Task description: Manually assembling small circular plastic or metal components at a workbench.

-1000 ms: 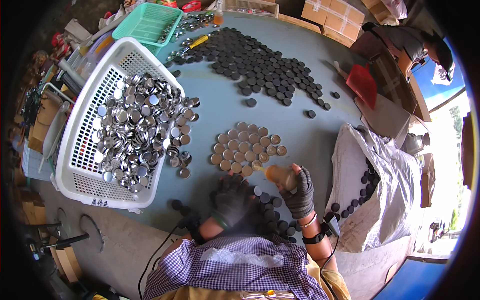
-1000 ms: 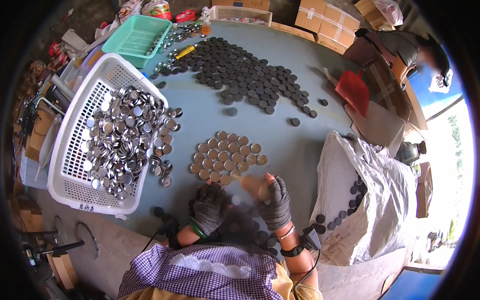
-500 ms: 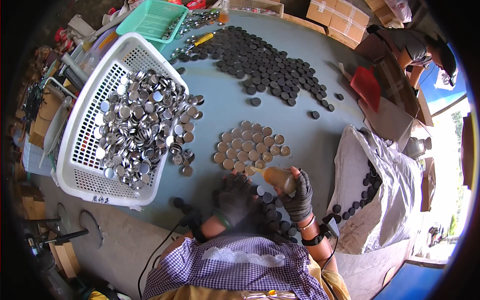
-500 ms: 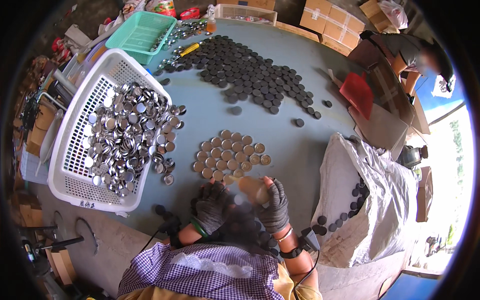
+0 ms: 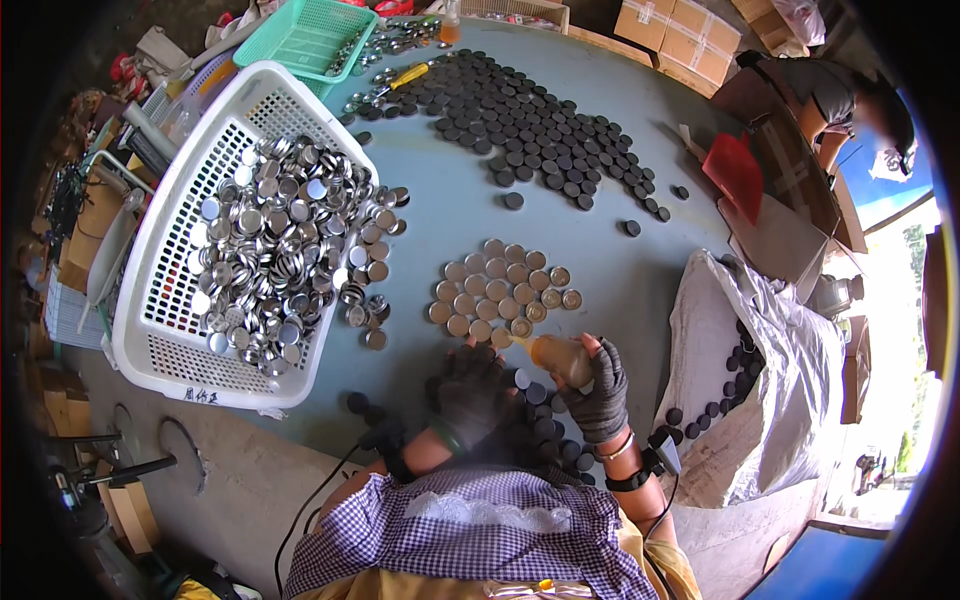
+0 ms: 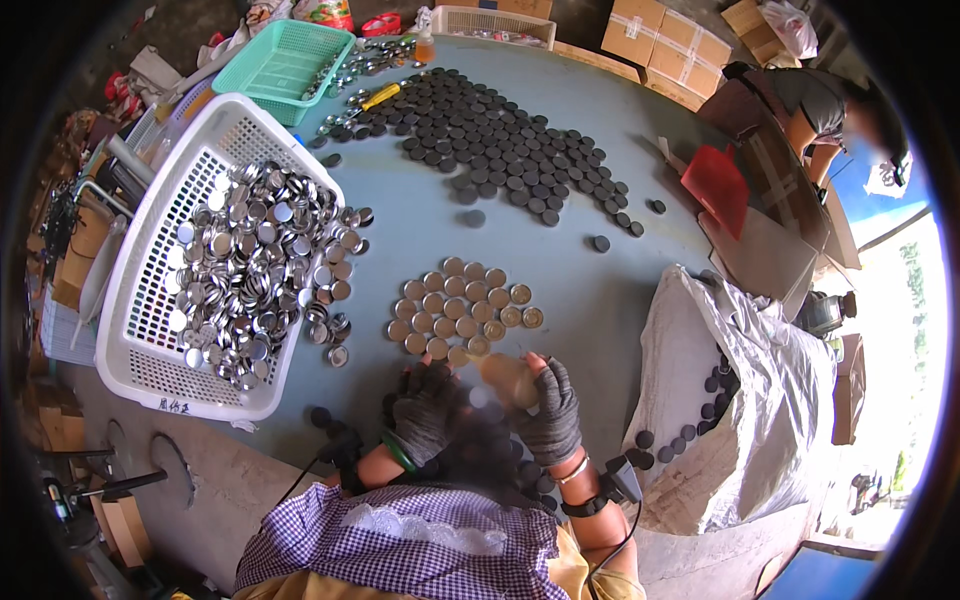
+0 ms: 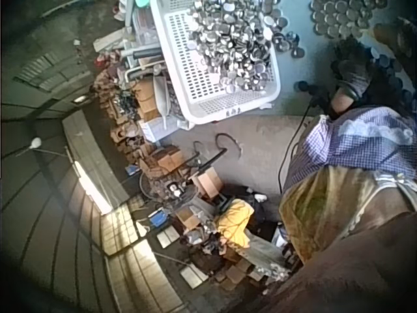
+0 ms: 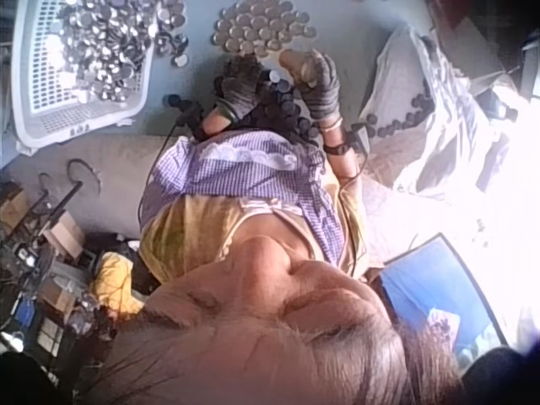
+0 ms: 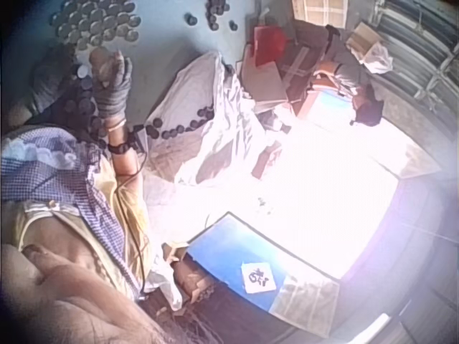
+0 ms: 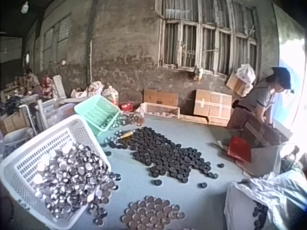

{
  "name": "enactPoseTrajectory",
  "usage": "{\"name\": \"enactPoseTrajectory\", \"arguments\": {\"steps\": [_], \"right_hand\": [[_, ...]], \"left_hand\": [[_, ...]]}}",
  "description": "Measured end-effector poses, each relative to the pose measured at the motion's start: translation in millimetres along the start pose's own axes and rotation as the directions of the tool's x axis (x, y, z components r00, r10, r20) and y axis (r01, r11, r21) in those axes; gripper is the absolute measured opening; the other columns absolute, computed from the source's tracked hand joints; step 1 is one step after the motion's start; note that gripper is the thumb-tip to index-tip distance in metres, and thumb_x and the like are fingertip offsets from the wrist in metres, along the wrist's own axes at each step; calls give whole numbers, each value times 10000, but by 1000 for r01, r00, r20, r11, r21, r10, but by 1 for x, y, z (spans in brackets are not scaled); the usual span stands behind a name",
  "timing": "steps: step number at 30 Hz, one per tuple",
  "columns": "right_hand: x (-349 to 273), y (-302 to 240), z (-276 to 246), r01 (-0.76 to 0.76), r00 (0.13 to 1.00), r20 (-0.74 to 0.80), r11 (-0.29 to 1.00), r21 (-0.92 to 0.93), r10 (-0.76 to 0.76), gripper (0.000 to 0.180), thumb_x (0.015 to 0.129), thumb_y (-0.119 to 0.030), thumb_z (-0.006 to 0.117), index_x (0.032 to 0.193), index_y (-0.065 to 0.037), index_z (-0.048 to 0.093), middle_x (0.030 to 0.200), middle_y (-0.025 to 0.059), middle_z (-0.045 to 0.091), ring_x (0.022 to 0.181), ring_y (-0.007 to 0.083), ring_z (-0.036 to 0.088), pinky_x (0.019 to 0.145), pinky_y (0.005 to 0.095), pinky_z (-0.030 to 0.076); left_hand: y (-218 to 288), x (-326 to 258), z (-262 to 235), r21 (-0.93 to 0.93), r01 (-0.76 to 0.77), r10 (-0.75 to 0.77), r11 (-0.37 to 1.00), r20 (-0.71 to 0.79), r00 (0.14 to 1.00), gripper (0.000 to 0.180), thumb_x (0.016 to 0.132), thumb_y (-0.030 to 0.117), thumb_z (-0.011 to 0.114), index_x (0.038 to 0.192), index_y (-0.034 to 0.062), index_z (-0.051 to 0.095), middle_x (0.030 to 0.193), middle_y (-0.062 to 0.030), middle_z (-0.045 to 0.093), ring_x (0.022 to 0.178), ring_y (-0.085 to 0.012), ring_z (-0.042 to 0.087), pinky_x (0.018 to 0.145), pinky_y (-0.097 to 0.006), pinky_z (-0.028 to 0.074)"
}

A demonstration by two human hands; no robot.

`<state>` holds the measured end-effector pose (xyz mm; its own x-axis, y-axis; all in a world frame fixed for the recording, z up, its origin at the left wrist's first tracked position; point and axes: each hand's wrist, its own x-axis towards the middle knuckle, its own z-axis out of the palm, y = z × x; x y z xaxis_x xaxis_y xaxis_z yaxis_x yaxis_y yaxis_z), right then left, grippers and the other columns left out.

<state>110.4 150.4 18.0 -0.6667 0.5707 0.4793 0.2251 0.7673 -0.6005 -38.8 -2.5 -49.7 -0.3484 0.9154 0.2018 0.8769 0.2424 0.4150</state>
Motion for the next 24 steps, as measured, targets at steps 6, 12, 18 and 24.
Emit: {"name": "enactPoseTrajectory", "arguments": {"steps": [6,12,18,24], "right_hand": [[-2,-2,-3,4,1000,21,1000,-13,-4,660,672,-74,804,1273,-39,533,1076,172,619,957,362,624,820,411,524],[-5,-3,-4,-9,999,50,1000,11,8,655,673,-64,794,1276,-39,539,1087,180,613,962,373,621,831,415,522],[-6,-4,-1,-12,998,63,999,37,10,657,673,-64,795,1280,-42,542,1095,187,599,959,381,619,829,417,520],[0,-5,5,20,998,51,999,34,-21,660,668,-69,804,1274,-38,544,1087,192,593,948,378,621,808,412,523]], "left_hand": [[-2,-1,7,40,-9,10,999,-28,1000,530,841,420,642,1228,65,575,1342,-116,513,1341,-387,390,1064,-582,312],[-3,-1,8,32,-15,16,999,-31,999,543,842,429,637,1240,66,571,1339,-119,517,1341,-385,388,1074,-581,299],[-3,-2,9,27,-9,10,1000,-40,999,552,845,426,632,1257,67,556,1342,-125,515,1334,-386,394,1073,-581,299],[-2,0,4,7,-16,16,1000,-46,999,559,838,417,639,1252,56,534,1329,-135,515,1322,-397,404,1053,-585,311]]}}
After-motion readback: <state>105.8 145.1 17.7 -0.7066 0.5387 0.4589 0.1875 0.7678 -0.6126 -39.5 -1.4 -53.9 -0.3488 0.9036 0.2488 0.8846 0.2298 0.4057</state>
